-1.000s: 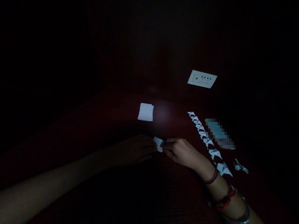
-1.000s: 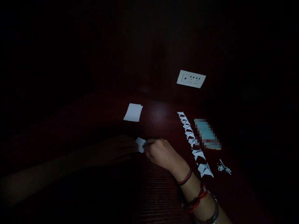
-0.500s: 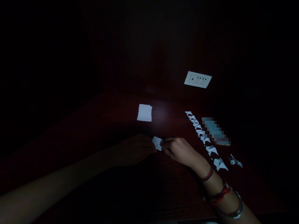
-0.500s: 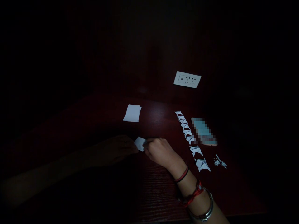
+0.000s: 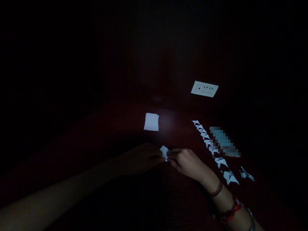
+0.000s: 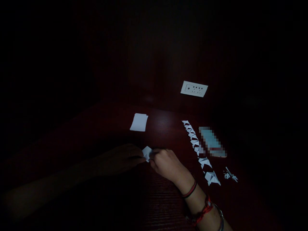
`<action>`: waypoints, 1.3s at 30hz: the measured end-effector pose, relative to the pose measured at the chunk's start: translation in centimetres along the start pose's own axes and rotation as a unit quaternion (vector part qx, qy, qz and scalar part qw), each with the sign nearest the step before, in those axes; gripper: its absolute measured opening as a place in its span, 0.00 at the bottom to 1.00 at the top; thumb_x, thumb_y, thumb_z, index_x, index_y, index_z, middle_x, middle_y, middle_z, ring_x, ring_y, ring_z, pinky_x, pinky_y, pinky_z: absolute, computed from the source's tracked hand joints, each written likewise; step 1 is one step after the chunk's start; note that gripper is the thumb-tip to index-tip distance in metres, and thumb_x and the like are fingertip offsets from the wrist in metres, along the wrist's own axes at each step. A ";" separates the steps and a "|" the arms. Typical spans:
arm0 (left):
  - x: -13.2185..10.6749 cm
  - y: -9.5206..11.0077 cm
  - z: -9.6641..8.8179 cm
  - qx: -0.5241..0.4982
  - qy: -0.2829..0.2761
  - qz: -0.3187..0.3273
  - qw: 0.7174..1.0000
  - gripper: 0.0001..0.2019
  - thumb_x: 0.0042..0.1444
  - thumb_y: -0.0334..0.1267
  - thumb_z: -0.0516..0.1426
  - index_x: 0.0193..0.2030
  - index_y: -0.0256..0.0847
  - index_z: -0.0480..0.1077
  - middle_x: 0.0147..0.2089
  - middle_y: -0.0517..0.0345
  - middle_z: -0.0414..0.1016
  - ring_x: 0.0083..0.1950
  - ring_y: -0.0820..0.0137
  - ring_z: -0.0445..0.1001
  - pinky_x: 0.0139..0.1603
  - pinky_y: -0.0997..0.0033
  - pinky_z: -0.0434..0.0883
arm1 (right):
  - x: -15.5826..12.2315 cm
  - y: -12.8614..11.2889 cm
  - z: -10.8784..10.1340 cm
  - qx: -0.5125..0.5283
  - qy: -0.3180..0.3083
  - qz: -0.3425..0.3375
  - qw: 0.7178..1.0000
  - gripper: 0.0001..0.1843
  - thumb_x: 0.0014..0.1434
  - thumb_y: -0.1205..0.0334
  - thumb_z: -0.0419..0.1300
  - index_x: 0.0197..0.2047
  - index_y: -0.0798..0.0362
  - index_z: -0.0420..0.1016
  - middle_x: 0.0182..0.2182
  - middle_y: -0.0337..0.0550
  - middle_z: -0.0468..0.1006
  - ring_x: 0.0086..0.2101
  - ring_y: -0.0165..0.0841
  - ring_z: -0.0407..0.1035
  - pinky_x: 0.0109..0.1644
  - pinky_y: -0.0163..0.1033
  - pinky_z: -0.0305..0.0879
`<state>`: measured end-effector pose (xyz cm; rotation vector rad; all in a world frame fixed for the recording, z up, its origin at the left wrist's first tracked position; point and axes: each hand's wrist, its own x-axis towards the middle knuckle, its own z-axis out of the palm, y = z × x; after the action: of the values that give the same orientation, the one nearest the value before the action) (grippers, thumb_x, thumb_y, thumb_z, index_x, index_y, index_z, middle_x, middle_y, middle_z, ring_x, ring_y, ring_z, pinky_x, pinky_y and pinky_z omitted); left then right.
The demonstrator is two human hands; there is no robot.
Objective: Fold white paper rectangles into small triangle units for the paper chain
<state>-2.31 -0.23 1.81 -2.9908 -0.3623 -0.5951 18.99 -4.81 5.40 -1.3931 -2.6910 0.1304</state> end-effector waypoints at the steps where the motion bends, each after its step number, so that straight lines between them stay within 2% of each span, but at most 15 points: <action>1: -0.1 0.0 0.0 0.004 0.011 0.000 1.000 0.13 0.60 0.33 0.49 0.51 0.42 0.63 0.49 0.53 0.68 0.50 0.65 0.65 0.51 0.62 0.61 | 0.0 0.0 0.0 0.002 0.001 0.001 1.000 0.12 0.59 0.64 0.50 0.40 0.55 0.73 0.35 0.46 0.74 0.37 0.31 0.69 0.40 0.33 0.62; 10: -0.4 -0.5 0.4 -0.016 0.027 0.004 1.000 0.13 0.59 0.35 0.50 0.51 0.41 0.64 0.49 0.53 0.68 0.52 0.65 0.64 0.53 0.61 0.61 | 0.0 0.5 0.5 0.028 0.015 -0.005 0.999 0.13 0.61 0.61 0.49 0.40 0.54 0.73 0.34 0.45 0.73 0.36 0.30 0.69 0.40 0.33 0.62; 15: -0.4 -0.5 0.7 -0.010 0.018 -0.003 1.000 0.15 0.59 0.36 0.50 0.53 0.42 0.62 0.52 0.51 0.66 0.55 0.63 0.61 0.54 0.60 0.61 | -0.2 0.5 0.6 0.015 0.015 -0.005 1.000 0.16 0.62 0.58 0.46 0.40 0.54 0.73 0.34 0.44 0.73 0.35 0.31 0.69 0.40 0.33 0.61; 21: -0.5 -0.7 0.9 0.003 0.003 -0.013 1.000 0.17 0.60 0.37 0.49 0.56 0.43 0.59 0.55 0.51 0.62 0.56 0.63 0.60 0.55 0.60 0.60 | -0.1 0.6 0.7 -0.005 0.014 0.006 1.000 0.14 0.61 0.61 0.47 0.38 0.54 0.73 0.33 0.43 0.73 0.32 0.29 0.69 0.36 0.32 0.60; 26: -0.7 -0.8 1.3 0.013 -0.013 -0.040 0.999 0.17 0.60 0.41 0.49 0.56 0.44 0.59 0.54 0.53 0.65 0.53 0.63 0.63 0.52 0.60 0.61 | -0.1 1.1 0.9 0.023 0.023 -0.018 0.999 0.13 0.61 0.62 0.48 0.39 0.54 0.73 0.33 0.42 0.73 0.32 0.28 0.68 0.36 0.31 0.60; 34: -0.6 -0.7 1.1 0.002 -0.001 -0.019 1.000 0.16 0.60 0.40 0.49 0.55 0.45 0.61 0.54 0.55 0.65 0.54 0.64 0.62 0.53 0.62 0.60 | -0.3 1.4 0.8 0.039 0.025 -0.062 0.997 0.12 0.59 0.62 0.51 0.41 0.54 0.74 0.33 0.42 0.73 0.31 0.28 0.67 0.35 0.32 0.60; 39: -0.3 -0.6 0.8 -0.020 0.000 -0.057 0.998 0.15 0.60 0.40 0.49 0.54 0.42 0.61 0.53 0.53 0.65 0.53 0.65 0.63 0.53 0.62 0.61 | -0.4 1.3 0.9 0.062 0.022 -0.058 0.996 0.14 0.59 0.61 0.51 0.45 0.54 0.72 0.37 0.44 0.72 0.34 0.29 0.68 0.38 0.33 0.61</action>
<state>-2.43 0.35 0.99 -3.0238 -0.5293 -0.6177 20.12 -4.39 4.36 -1.1892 -2.6682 0.2483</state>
